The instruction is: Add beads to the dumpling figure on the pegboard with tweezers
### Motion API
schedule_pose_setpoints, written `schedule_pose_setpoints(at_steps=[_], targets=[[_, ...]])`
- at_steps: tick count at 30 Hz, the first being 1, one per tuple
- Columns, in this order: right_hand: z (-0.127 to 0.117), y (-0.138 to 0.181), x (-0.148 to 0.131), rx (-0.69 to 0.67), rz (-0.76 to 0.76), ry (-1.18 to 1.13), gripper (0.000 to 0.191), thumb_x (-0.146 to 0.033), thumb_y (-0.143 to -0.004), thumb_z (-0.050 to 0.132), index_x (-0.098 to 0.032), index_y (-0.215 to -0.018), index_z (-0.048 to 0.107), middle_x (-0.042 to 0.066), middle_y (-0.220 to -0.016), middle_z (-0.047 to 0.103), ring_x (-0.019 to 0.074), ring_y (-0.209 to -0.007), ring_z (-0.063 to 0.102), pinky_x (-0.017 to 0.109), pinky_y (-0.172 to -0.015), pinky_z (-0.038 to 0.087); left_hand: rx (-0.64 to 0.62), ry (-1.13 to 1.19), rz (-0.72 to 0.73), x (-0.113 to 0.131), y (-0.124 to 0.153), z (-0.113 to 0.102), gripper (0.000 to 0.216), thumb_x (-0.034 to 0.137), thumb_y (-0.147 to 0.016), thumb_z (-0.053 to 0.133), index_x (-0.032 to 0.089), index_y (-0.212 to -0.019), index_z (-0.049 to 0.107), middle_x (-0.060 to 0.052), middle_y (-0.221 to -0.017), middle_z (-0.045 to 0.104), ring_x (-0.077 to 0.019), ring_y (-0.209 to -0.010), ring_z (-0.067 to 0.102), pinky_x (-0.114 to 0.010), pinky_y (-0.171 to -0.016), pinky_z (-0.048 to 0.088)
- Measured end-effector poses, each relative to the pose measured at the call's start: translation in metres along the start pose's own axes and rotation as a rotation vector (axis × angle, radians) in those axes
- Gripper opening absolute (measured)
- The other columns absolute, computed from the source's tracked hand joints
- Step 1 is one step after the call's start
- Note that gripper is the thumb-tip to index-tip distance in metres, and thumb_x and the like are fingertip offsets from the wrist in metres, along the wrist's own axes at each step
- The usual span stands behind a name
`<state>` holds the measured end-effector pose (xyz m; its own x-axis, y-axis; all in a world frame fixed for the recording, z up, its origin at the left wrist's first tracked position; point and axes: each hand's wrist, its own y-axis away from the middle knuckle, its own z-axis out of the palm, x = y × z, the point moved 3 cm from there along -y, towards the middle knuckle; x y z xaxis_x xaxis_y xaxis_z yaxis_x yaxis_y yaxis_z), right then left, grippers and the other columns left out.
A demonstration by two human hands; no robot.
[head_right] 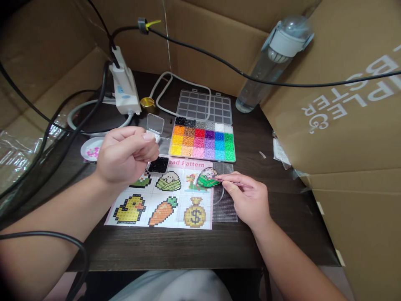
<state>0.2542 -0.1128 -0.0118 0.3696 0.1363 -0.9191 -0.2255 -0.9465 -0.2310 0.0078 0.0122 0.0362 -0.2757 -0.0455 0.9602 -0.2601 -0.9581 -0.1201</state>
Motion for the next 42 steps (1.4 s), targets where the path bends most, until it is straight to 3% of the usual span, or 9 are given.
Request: schedule_pose_setpoints(at_steps=[10,24,31,35,42], targets=[[0.002,-0.002,-0.005,-0.011,-0.011,0.002,0.015,-0.018,-0.088,0.071,-0.028,-0.092,0.082,0.003,-0.092,0.081,0.0199,-0.086,0.075,0.034,-0.079,0.062,-0.012,-0.002,0.017,0.000,0.000,0.000,0.046,0.023,-0.073,0.066,0.019,-0.048,0.028,0.006,-0.046,0.021,-0.0063,-0.042,0.021,-0.027,-0.042,0.020],[0.002,-0.002,-0.004,-0.002,-0.007,-0.007,0.012,-0.020,-0.087,0.072,-0.026,-0.091,0.081,0.004,-0.092,0.081,0.0215,-0.089,0.076,0.036,-0.083,0.062,-0.015,0.041,0.002,0.000,0.000,0.000,0.048,0.022,-0.071,0.067,0.018,-0.045,0.027,0.005,-0.045,0.021,-0.0059,-0.043,0.020,-0.028,-0.044,0.017],[-0.002,0.001,0.007,0.036,0.085,-0.177,0.009,-0.022,-0.084,0.076,-0.025,-0.091,0.080,0.005,-0.096,0.081,0.0229,-0.091,0.076,0.040,-0.089,0.061,-0.020,0.020,0.014,-0.001,0.000,-0.001,0.047,0.023,-0.073,0.066,0.019,-0.047,0.026,0.006,-0.046,0.021,-0.0056,-0.043,0.020,-0.027,-0.044,0.018],[-0.004,-0.002,0.005,0.071,0.148,-0.278,0.011,-0.025,-0.082,0.079,-0.023,-0.092,0.081,0.008,-0.094,0.080,0.0204,-0.082,0.074,0.036,-0.079,0.061,-0.026,-0.007,0.016,-0.003,0.000,-0.002,0.047,0.026,-0.074,0.065,0.019,-0.049,0.026,0.006,-0.045,0.023,-0.0054,-0.043,0.021,-0.026,-0.044,0.020],[-0.012,-0.009,-0.004,0.140,0.089,-0.510,0.011,-0.027,-0.082,0.078,-0.032,-0.093,0.080,0.003,-0.088,0.079,0.0138,-0.065,0.061,0.033,-0.061,0.053,-0.037,0.025,0.025,-0.003,0.001,-0.003,0.047,0.024,-0.075,0.064,0.019,-0.047,0.028,0.006,-0.045,0.024,-0.0055,-0.043,0.021,-0.026,-0.045,0.019]])
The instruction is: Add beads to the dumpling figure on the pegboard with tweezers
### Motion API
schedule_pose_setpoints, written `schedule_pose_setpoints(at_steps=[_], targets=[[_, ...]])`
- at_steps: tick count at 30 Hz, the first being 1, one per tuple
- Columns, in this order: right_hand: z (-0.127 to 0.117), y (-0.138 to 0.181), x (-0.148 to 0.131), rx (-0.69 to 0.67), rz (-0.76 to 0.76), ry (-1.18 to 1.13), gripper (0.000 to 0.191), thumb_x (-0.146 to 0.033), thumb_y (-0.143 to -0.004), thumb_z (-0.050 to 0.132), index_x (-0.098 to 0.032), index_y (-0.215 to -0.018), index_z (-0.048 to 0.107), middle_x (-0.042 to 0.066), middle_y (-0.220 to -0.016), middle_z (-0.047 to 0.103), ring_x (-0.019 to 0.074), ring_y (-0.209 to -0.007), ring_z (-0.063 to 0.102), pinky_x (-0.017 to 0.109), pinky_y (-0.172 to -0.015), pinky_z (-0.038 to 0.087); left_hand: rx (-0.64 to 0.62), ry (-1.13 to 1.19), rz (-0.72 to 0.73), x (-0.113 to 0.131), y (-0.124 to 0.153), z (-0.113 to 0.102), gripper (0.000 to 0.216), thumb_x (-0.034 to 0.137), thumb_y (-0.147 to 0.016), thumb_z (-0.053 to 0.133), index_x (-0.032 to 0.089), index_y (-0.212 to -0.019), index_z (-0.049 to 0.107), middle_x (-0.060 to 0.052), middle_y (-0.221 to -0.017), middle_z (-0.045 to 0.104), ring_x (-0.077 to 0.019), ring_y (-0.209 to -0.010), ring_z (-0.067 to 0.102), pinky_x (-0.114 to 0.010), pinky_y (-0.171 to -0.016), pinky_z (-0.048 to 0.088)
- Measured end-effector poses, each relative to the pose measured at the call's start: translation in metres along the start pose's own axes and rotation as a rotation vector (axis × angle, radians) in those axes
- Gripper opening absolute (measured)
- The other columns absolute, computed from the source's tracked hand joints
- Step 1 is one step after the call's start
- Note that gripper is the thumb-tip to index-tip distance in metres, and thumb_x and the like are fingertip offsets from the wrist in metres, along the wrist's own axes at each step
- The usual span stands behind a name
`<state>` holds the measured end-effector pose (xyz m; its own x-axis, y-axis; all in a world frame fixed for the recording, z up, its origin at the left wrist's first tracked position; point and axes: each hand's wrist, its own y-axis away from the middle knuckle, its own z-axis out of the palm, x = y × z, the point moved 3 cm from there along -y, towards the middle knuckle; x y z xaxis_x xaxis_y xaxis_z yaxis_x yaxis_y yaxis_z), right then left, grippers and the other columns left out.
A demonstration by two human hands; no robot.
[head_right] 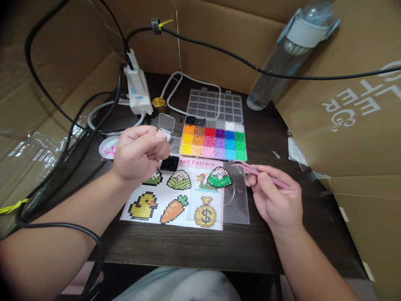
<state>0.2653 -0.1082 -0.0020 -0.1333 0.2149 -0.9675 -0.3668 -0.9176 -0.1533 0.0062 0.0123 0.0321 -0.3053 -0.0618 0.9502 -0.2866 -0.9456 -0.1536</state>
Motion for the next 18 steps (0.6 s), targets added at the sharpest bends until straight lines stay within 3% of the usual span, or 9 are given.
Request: schedule_pose_setpoints(at_steps=[9,18], targets=[[-0.010,0.000,-0.010,-0.031,-0.025,0.018,0.006,-0.029,-0.080,0.076,-0.033,-0.083,0.078,-0.001,-0.065,0.064,0.0097,-0.045,0.042,0.030,-0.045,0.037,0.010,-0.026,-0.005,-0.001,-0.001,-0.001,0.047,0.027,-0.075,0.065,0.019,-0.048,0.027,0.006,-0.046,0.023,-0.0052,-0.043,0.021,-0.026,-0.044,0.020],[-0.010,-0.007,-0.021,-0.055,0.052,-0.122,0.009,-0.025,-0.072,0.077,-0.033,-0.069,0.073,-0.003,-0.050,0.024,0.0116,-0.045,0.021,0.029,-0.040,0.017,0.003,-0.021,0.004,-0.002,-0.001,0.000,0.047,0.025,-0.076,0.065,0.019,-0.048,0.027,0.006,-0.046,0.023,-0.0053,-0.043,0.021,-0.025,-0.044,0.019]])
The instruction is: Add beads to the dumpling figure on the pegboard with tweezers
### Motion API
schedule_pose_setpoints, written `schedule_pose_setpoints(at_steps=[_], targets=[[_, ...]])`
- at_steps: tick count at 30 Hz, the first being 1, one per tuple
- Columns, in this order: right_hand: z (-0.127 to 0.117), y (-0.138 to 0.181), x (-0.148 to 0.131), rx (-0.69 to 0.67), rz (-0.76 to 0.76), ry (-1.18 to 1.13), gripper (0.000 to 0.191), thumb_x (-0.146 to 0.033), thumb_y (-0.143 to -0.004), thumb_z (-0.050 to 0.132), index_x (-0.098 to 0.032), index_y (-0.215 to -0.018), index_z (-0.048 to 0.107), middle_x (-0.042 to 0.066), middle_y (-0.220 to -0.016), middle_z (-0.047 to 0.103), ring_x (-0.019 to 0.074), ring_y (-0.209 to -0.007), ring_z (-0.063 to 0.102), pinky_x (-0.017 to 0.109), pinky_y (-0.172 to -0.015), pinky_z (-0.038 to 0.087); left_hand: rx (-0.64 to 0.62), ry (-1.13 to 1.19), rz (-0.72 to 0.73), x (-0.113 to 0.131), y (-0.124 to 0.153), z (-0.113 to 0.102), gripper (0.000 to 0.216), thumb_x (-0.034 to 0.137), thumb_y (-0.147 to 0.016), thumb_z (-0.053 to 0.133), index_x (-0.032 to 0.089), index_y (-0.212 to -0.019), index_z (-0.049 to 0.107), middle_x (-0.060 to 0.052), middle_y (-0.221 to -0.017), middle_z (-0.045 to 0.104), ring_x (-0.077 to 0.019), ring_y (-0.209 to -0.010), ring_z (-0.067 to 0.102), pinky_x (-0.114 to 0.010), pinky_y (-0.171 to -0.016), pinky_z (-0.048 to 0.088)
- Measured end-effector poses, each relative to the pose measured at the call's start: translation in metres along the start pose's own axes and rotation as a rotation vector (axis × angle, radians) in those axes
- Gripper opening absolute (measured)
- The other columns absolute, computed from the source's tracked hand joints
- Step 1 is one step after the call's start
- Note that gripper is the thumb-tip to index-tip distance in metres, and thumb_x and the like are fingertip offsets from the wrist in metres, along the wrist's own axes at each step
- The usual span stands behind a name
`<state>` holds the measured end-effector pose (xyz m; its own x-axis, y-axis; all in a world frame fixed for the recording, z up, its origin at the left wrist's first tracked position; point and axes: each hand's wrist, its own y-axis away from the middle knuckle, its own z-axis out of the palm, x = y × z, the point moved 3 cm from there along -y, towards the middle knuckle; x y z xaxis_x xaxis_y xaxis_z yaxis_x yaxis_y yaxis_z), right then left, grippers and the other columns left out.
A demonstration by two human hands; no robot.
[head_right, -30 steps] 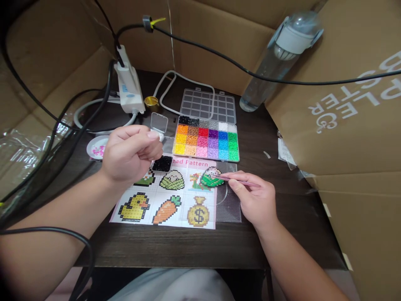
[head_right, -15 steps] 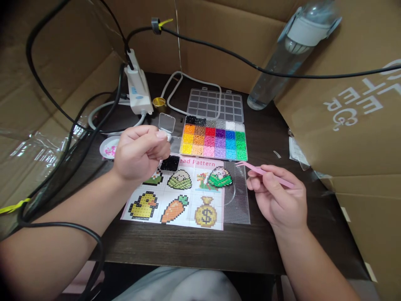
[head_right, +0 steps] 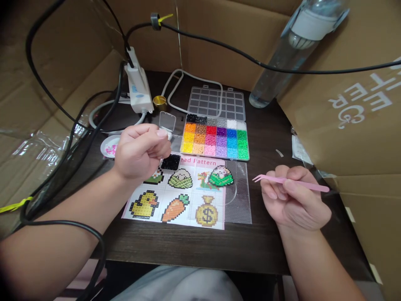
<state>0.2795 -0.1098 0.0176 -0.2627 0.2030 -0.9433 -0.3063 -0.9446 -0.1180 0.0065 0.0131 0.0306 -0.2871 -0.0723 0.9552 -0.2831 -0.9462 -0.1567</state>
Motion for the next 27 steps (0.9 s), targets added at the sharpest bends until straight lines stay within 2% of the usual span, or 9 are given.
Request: schedule_pose_setpoints(at_steps=[3,8,14,17,22,27], targets=[[-0.003,0.000,-0.001,0.005,0.018,-0.045,0.007,-0.026,-0.073,0.074,-0.032,-0.070,0.074,-0.003,-0.050,0.023,0.0124,-0.046,0.023,0.029,-0.040,0.016,0.002,0.004,-0.001,0.000,0.000,0.000,0.046,0.024,-0.075,0.064,0.019,-0.047,0.028,0.006,-0.046,0.023,-0.0057,-0.043,0.021,-0.026,-0.044,0.019],[-0.002,0.001,0.002,-0.019,0.021,-0.023,0.010,-0.026,-0.077,0.069,-0.030,-0.080,0.077,-0.002,-0.052,0.032,0.0128,-0.047,0.031,0.029,-0.041,0.025,0.004,-0.029,-0.006,0.001,0.000,0.000,0.047,0.026,-0.074,0.065,0.019,-0.047,0.027,0.005,-0.045,0.025,-0.0054,-0.043,0.021,-0.026,-0.044,0.020],[0.004,0.005,0.010,-0.052,-0.044,0.079,0.012,-0.023,-0.079,0.071,-0.026,-0.087,0.079,0.000,-0.059,0.058,0.0129,-0.053,0.050,0.032,-0.052,0.047,-0.004,0.017,-0.013,0.002,0.000,0.002,0.047,0.023,-0.074,0.066,0.019,-0.047,0.027,0.006,-0.046,0.022,-0.0050,-0.042,0.020,-0.026,-0.044,0.018],[0.003,0.004,0.017,-0.033,-0.043,0.152,0.013,-0.023,-0.081,0.074,-0.023,-0.092,0.079,0.002,-0.066,0.068,0.0146,-0.058,0.061,0.032,-0.058,0.052,-0.001,0.048,-0.020,0.003,0.000,0.002,0.047,0.021,-0.073,0.066,0.019,-0.047,0.027,0.007,-0.046,0.021,-0.0050,-0.042,0.020,-0.026,-0.044,0.017],[0.002,-0.011,0.015,0.004,-0.074,0.270,0.015,-0.023,-0.083,0.076,-0.021,-0.097,0.079,0.003,-0.070,0.072,0.0157,-0.064,0.068,0.033,-0.067,0.059,0.010,0.060,-0.022,0.003,0.000,0.001,0.046,0.022,-0.074,0.066,0.019,-0.047,0.029,0.006,-0.046,0.022,-0.0060,-0.042,0.021,-0.028,-0.045,0.017],[0.020,-0.038,-0.006,-0.079,-0.229,0.424,0.015,-0.023,-0.085,0.074,-0.025,-0.098,0.080,0.003,-0.087,0.074,0.0150,-0.072,0.070,0.034,-0.071,0.061,-0.002,0.079,-0.023,0.000,-0.001,-0.002,0.047,0.021,-0.077,0.066,0.019,-0.046,0.030,0.006,-0.045,0.023,-0.0064,-0.043,0.021,-0.029,-0.045,0.015]])
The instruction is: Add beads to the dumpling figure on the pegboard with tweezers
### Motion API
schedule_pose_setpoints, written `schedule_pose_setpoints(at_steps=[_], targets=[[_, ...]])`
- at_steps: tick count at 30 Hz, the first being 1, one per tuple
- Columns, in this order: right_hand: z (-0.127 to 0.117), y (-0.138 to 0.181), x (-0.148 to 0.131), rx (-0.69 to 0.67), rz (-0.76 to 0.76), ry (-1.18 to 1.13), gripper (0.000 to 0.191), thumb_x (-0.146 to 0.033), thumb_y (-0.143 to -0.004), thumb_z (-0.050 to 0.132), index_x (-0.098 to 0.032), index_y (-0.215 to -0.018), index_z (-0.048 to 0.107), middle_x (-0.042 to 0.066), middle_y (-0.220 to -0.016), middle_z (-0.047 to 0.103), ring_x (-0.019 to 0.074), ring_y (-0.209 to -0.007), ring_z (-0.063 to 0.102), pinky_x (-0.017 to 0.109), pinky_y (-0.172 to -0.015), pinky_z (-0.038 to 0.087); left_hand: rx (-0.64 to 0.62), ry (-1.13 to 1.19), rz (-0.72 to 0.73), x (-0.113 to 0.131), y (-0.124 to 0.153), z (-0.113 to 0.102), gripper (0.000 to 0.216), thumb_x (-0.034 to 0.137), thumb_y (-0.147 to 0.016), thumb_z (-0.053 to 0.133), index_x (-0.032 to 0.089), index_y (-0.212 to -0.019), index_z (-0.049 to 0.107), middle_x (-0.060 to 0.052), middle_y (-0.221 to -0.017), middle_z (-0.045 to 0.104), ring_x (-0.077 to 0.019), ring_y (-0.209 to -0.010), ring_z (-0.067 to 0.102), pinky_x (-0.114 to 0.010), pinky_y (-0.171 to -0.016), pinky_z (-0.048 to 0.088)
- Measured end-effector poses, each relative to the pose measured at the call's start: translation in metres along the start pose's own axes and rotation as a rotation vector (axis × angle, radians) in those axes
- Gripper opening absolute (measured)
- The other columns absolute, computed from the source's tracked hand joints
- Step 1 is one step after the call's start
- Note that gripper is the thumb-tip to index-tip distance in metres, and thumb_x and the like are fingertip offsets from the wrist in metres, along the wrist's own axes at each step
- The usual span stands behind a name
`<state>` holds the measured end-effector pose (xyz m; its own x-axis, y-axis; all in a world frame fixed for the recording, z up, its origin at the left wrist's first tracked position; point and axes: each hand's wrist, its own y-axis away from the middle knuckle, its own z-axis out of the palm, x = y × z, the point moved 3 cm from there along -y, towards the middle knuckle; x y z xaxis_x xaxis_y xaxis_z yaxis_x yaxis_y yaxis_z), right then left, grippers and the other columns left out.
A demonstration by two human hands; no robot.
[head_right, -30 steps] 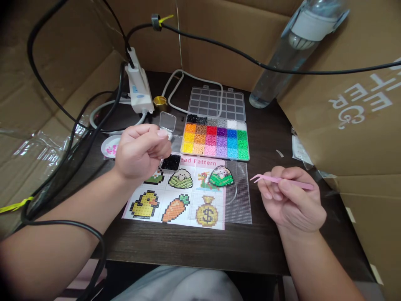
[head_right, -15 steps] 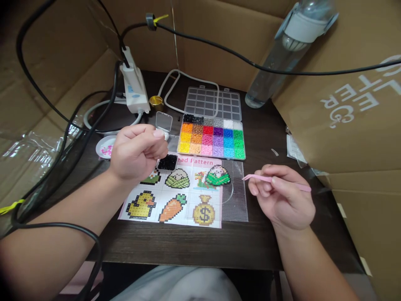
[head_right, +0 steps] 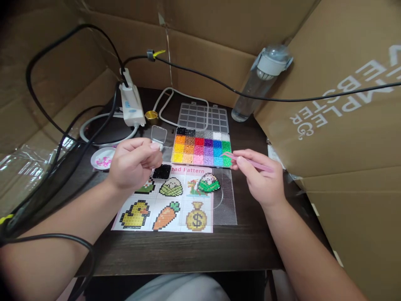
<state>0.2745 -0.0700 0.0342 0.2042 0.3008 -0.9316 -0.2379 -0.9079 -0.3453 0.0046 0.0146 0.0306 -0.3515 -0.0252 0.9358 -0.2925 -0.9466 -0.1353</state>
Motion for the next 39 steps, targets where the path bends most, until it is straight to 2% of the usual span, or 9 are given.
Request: schedule_pose_setpoints(at_steps=[3,5,8,10,14,20,39], targets=[[0.014,-0.019,-0.008,-0.044,-0.113,0.080,0.013,-0.026,-0.087,0.071,-0.027,-0.097,0.080,0.003,-0.097,0.073,0.0160,-0.077,0.070,0.034,-0.070,0.061,0.001,0.008,0.006,-0.001,0.000,-0.002,0.047,0.021,-0.078,0.066,0.019,-0.046,0.031,0.006,-0.045,0.024,-0.0065,-0.043,0.021,-0.029,-0.046,0.015],[0.027,-0.025,-0.005,-0.073,-0.158,0.146,0.012,-0.026,-0.088,0.070,-0.026,-0.096,0.079,0.004,-0.099,0.073,0.0179,-0.086,0.071,0.036,-0.076,0.061,0.004,0.007,0.014,-0.001,0.000,-0.003,0.047,0.021,-0.079,0.066,0.019,-0.046,0.032,0.006,-0.045,0.025,-0.0067,-0.043,0.022,-0.030,-0.046,0.015],[0.044,-0.025,0.007,-0.081,-0.149,0.219,0.012,-0.025,-0.088,0.069,-0.023,-0.094,0.079,0.006,-0.099,0.075,0.0199,-0.094,0.071,0.039,-0.086,0.060,-0.001,0.001,0.014,-0.001,0.001,-0.004,0.047,0.023,-0.081,0.066,0.019,-0.047,0.034,0.006,-0.045,0.027,-0.0069,-0.044,0.022,-0.030,-0.047,0.016],[0.054,-0.021,0.015,-0.083,-0.110,0.242,0.012,-0.024,-0.087,0.069,-0.022,-0.094,0.079,0.006,-0.100,0.076,0.0207,-0.094,0.072,0.038,-0.085,0.062,-0.005,0.000,0.008,-0.001,0.002,-0.004,0.047,0.023,-0.082,0.065,0.019,-0.047,0.034,0.006,-0.046,0.027,-0.0072,-0.044,0.023,-0.030,-0.047,0.016],[0.066,-0.014,0.020,-0.110,-0.156,0.277,0.012,-0.021,-0.087,0.069,-0.022,-0.091,0.079,0.006,-0.096,0.079,0.0205,-0.093,0.074,0.038,-0.088,0.062,-0.011,-0.006,0.003,-0.001,0.003,-0.003,0.047,0.023,-0.082,0.065,0.019,-0.047,0.034,0.006,-0.046,0.027,-0.0077,-0.046,0.023,-0.030,-0.047,0.015],[0.072,-0.013,0.022,-0.120,-0.156,0.300,0.012,-0.019,-0.086,0.068,-0.022,-0.088,0.080,0.005,-0.092,0.080,0.0194,-0.088,0.076,0.034,-0.083,0.063,-0.017,-0.005,-0.008,0.000,0.003,-0.003,0.047,0.023,-0.081,0.065,0.018,-0.046,0.034,0.006,-0.046,0.026,-0.0071,-0.045,0.022,-0.030,-0.047,0.015],[0.077,-0.013,0.025,-0.160,-0.057,0.321,0.012,-0.022,-0.084,0.069,-0.022,-0.084,0.081,0.005,-0.090,0.081,0.0202,-0.084,0.076,0.036,-0.080,0.064,-0.011,-0.019,-0.016,0.000,0.003,-0.001,0.047,0.025,-0.080,0.066,0.018,-0.046,0.034,0.005,-0.046,0.027,-0.0067,-0.045,0.023,-0.029,-0.047,0.016]])
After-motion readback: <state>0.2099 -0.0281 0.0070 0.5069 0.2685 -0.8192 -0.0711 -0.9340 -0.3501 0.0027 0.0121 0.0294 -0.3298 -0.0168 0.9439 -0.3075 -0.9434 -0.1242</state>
